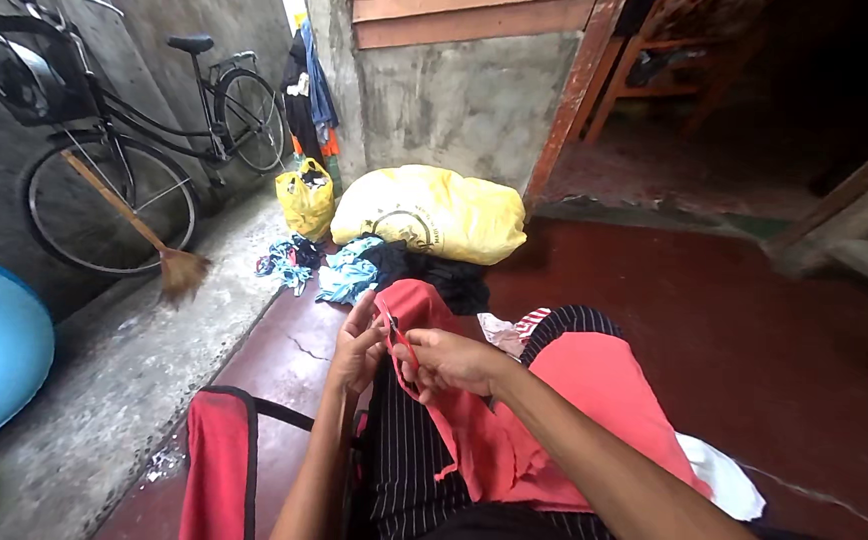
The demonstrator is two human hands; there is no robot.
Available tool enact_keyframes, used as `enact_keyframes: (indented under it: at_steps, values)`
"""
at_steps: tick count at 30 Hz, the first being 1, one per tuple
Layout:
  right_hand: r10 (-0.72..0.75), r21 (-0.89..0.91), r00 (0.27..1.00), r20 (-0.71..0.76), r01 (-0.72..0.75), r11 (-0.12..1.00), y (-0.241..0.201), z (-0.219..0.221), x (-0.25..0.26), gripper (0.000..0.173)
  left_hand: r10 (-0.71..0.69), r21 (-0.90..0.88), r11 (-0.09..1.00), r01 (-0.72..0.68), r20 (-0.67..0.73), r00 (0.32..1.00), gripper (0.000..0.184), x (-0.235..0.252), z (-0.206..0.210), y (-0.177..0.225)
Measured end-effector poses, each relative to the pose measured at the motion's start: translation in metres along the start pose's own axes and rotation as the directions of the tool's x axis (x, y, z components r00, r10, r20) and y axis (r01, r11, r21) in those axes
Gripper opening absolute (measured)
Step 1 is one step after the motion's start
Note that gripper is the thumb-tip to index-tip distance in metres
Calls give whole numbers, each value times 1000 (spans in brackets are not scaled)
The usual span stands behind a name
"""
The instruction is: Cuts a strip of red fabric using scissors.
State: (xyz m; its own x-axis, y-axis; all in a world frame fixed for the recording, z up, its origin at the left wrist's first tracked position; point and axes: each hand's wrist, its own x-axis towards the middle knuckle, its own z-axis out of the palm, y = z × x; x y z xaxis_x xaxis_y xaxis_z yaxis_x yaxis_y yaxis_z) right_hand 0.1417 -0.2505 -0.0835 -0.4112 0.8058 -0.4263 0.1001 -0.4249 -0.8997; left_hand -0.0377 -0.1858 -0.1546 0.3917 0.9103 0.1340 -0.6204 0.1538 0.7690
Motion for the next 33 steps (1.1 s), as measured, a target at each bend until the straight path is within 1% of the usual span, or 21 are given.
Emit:
enact_keyframes:
  at_steps: [2,4,6,9,11,13,15,16,17,18,19,20,21,22,23,24,26,28,31,33]
  values:
    - [19,-46,1000,15,-18,999,-3,-3,1,31,-5,21,1000,5,8,1000,69,-2,1,1]
    - [27,-82,1000,15,-26,996,-3,-6,2,32,-8,67,998,7,18,1000,71,-3,0,2]
    - [18,-83,1000,2,-18,996,-2,-7,4,30,-18,78,997,15,29,999,73,-2,-1,3]
    - [-3,-99,1000,-25,1,995,3,-8,3,27,-60,117,992,53,55,997,79,2,-5,2]
    - [17,-194,999,-45,-26,981,4,-9,-2,30,-91,186,979,78,64,994,81,6,-5,2]
    - [50,-365,996,-74,-74,928,2,-9,-15,39,-105,236,968,86,70,992,81,10,-2,5]
    - [64,-481,993,-97,-103,871,4,-13,-31,45,-98,259,963,76,74,992,82,17,1,11]
    - [30,-506,991,-133,-93,857,10,-17,-39,46,-90,268,961,68,69,994,82,21,3,13]
    - [-55,-515,978,-203,-59,855,20,-20,-43,46,-85,285,956,63,63,994,81,23,4,16]
    - [-170,-509,936,-309,-11,861,33,-22,-44,49,-83,299,952,59,67,994,81,26,3,17]
    - [-274,-499,860,-430,26,866,48,-23,-41,55,-81,298,953,55,76,994,81,32,2,17]
    - [-347,-484,771,-535,57,873,63,-21,-34,64,-85,297,953,55,88,992,81,36,1,17]
    - [-380,-461,702,-602,83,883,77,-18,-25,73,-91,303,951,57,97,991,80,38,1,16]
    - [-383,-431,673,-632,106,896,91,-15,-17,79,-101,314,947,64,103,990,80,38,4,17]
    - [-353,-375,679,-644,122,919,101,-12,-10,80,-111,335,939,73,96,989,79,35,8,19]
    - [-328,-318,679,-657,145,937,108,-9,-4,76,-122,347,934,81,97,988,79,35,10,20]
    - [-330,-264,657,-677,202,943,109,-10,1,65,-131,364,928,83,110,985,79,38,11,21]
    - [-371,-266,623,-688,260,928,95,-17,-5,62,-129,364,929,75,128,983,79,44,10,23]
    - [-436,-271,522,-733,365,891,57,-36,-30,61,-120,329,942,61,161,980,81,63,13,28]
    - [-461,-263,463,-757,430,864,27,-49,-56,61,-110,315,948,41,203,973,84,68,25,36]
